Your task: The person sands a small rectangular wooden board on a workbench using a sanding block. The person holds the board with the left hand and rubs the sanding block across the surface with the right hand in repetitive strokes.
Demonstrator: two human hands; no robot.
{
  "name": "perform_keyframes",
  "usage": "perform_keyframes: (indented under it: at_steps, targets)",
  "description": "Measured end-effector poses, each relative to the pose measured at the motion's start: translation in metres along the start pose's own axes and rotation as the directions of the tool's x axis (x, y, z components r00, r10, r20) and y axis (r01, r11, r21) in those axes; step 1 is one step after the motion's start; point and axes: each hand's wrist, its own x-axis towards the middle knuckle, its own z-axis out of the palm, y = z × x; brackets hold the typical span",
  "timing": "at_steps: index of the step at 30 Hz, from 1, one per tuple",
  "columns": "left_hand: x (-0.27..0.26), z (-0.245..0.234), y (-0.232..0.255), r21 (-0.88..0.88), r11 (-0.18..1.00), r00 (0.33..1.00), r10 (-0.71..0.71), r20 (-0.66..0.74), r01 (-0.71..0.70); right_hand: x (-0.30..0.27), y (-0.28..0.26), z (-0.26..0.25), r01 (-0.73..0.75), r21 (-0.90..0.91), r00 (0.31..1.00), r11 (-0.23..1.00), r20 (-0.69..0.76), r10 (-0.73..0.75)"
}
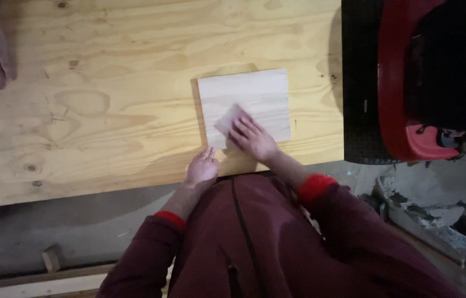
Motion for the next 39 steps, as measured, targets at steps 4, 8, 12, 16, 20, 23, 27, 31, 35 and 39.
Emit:
perform_keyframes:
  at_steps: [4,8,12,16,20,23,27,31,35,39]
  targets:
    - [0.0,0.004,-0.004,-0.021,1.0,0.998,-0.011,-0.066,0.01,0.07,0.059,0.039,0.043,-0.076,0.999,0.996,-0.014,-0.044]
    - [0.004,-0.027,0.005,0.006,1.0,0.994,0.025,-0.105,-0.025,0.127,0.087,-0.025,-0.017,-0.328,0.961,0.944,0.255,0.106]
    - [0.007,-0.031,-0.002,-0.071,0.993,0.989,0.08,-0.124,-0.089,0.081,0.131,-0.032,-0.364,-0.137,0.927,0.921,0.042,0.372]
    - [0.008,0.01,-0.005,0.021,0.999,0.998,0.049,-0.042,-0.048,0.014,0.127,-0.044,-0.288,-0.093,0.955,0.953,-0.103,0.279]
    - [0.01,0.02,-0.007,0.027,0.999,0.999,0.017,-0.035,-0.016,-0.04,0.071,-0.047,-0.014,-0.061,0.987,0.998,-0.161,0.004]
    - [0.007,0.025,-0.007,0.006,0.999,0.997,0.036,-0.063,-0.036,-0.066,0.024,-0.036,-0.015,-0.031,0.999,0.999,0.038,0.016]
    - [0.004,0.024,0.0,0.07,0.998,1.0,0.009,-0.001,-0.009,-0.025,-0.004,-0.011,-0.02,-0.069,0.962,0.997,0.271,0.038]
    - [0.012,-0.013,-0.001,0.141,0.984,0.994,0.111,-0.008,-0.109,0.061,-0.013,0.023,0.076,0.001,0.973,0.997,0.219,-0.074]
    - [0.016,-0.049,0.008,0.049,0.998,0.993,0.04,0.113,-0.046,0.135,-0.007,0.048,0.198,-0.109,0.98,0.974,0.013,-0.197]
    - [0.023,-0.071,0.014,0.009,1.0,0.978,0.014,0.209,-0.017,0.184,0.033,0.039,0.029,-0.174,0.974,0.984,0.228,0.012]
